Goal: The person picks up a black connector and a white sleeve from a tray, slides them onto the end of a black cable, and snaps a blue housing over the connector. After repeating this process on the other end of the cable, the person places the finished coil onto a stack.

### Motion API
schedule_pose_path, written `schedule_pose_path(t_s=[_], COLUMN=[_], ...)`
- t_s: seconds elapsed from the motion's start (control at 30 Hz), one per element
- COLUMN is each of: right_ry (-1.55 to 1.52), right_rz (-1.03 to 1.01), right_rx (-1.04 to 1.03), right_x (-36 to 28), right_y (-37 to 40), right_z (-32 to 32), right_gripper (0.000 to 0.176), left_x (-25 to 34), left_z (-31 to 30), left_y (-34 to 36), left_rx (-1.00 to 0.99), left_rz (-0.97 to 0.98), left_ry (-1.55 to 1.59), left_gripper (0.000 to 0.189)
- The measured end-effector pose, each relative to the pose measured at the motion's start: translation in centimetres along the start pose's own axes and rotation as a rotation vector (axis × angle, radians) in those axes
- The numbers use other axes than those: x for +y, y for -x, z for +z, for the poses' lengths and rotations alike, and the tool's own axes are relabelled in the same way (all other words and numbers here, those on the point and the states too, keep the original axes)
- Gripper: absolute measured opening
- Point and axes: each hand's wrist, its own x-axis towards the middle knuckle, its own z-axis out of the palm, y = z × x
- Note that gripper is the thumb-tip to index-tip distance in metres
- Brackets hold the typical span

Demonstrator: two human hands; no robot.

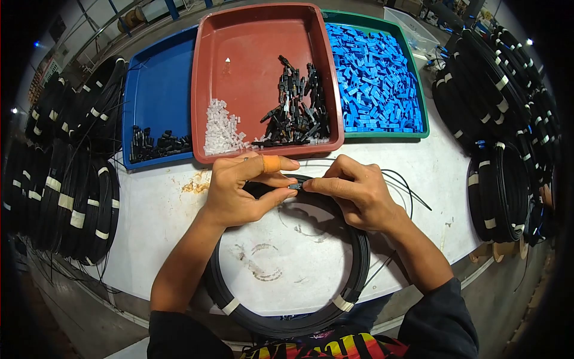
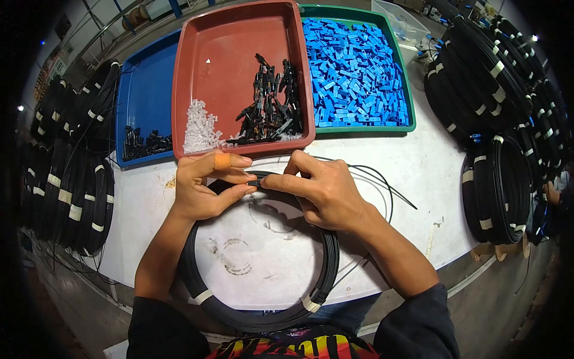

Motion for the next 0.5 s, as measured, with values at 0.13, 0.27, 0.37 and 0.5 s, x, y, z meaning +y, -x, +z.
schedule_pose_path(t_s=[0.13,0.27,0.37,0.5], right_ry=[0.001,-0.003,-0.009,-0.041], right_rz=[0.01,0.004,-0.001,0.0], right_rx=[0.01,-0.009,-0.017,-0.012], right_x=[-0.28,0.32,0.17,0.07], right_y=[-0.04,0.44,0.41,0.35], right_z=[0.0,0.3,0.35,0.29], right_gripper=[0.054,0.065,0.065,0.062], left_x=[-0.13,-0.03,-0.08,-0.3], left_z=[-0.12,0.08,-0.23,-0.32], left_y=[-0.06,-0.13,-0.11,-0.4], left_rx=[-0.001,0.018,0.0,-0.048], left_rz=[0.054,0.059,0.055,0.147], left_ry=[-0.003,0.01,-0.03,-0.088], left_gripper=[0.036,0.036,0.037,0.038])
